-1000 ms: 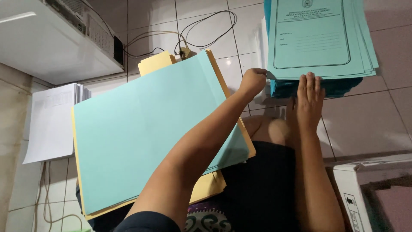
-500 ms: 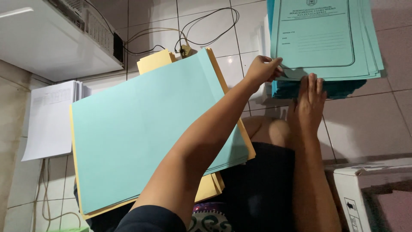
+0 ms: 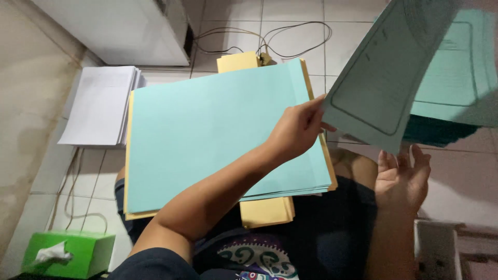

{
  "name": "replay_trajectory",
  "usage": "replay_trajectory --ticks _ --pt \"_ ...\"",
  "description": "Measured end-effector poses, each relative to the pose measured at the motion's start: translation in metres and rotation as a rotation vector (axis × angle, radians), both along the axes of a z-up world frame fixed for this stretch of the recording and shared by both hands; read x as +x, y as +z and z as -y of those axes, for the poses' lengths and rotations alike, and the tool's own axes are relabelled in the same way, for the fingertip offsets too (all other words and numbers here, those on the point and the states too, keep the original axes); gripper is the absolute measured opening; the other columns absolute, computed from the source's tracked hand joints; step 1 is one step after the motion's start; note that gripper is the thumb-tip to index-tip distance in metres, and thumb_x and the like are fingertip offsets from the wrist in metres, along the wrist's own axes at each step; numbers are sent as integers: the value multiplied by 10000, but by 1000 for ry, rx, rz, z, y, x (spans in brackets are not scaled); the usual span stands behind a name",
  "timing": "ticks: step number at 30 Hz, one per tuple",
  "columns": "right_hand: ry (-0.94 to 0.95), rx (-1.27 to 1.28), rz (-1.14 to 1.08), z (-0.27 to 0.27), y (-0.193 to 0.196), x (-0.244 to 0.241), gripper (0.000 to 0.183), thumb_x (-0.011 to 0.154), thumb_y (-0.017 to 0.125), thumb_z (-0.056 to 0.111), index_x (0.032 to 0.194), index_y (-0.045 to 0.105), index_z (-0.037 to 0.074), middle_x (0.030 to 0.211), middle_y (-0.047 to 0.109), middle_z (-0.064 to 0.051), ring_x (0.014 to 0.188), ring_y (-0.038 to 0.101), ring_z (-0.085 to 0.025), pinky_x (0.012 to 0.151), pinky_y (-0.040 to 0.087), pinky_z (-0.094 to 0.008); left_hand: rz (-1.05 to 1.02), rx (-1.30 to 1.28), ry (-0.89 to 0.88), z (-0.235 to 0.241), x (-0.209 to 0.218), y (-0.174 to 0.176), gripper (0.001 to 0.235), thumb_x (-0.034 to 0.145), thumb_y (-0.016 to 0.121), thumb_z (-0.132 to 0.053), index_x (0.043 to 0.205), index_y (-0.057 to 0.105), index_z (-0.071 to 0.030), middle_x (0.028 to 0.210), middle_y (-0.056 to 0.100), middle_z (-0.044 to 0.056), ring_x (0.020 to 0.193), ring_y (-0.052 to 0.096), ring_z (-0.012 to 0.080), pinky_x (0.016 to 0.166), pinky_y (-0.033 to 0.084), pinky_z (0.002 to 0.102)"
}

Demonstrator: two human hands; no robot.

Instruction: The person sits on the floor and repeatedly folds light blue papers in half. They handle the papers by hand, smoothing them flat after each fold, and place the folded sheets onto a stack of yellow folders.

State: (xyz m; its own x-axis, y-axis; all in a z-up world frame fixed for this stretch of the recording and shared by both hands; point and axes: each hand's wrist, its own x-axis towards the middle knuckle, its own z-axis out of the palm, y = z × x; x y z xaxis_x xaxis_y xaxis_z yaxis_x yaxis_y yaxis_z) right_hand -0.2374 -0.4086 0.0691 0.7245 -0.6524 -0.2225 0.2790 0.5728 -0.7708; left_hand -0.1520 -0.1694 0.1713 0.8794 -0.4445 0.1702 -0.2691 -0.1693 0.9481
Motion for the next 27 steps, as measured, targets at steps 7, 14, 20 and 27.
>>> replay_trajectory --ticks 7,14,20,27 --pt "459 -762 -416 -74 62 -13 479 1028 563 96 1496 465 114 1432 587 -144 1292 590 -304 1004 539 -434 -318 -3 -106 -157 -57 -28 515 1052 431 -241 1454 468 78 1000 794 141 969 744 157 801 595 329" --pt "679 -1025 -379 -123 13 -10 712 973 535 74 1615 228 60 1637 345 -156 1478 363 -255 1203 265 -384 574 560 319 -250 -1 -146 360 981 598 -98 1339 605 -57 1362 632 142 1264 569 356 1028 455 507" --pt "688 -1273 -529 -136 10 -7 677 959 549 115 1602 340 89 1594 423 -162 1451 406 -316 1175 324 -444 482 766 250 -243 -4 -145 550 1007 516 -438 1484 501 -165 1588 453 69 1496 343 346 1208 245 528" --pt "724 -1154 -572 -133 32 -1 668 960 567 76 1592 353 66 1597 420 -121 1458 407 -209 1186 283 -304 429 799 157 -246 -5 -137 873 881 604 -702 1555 430 -176 1658 340 65 1548 231 367 1256 162 558"
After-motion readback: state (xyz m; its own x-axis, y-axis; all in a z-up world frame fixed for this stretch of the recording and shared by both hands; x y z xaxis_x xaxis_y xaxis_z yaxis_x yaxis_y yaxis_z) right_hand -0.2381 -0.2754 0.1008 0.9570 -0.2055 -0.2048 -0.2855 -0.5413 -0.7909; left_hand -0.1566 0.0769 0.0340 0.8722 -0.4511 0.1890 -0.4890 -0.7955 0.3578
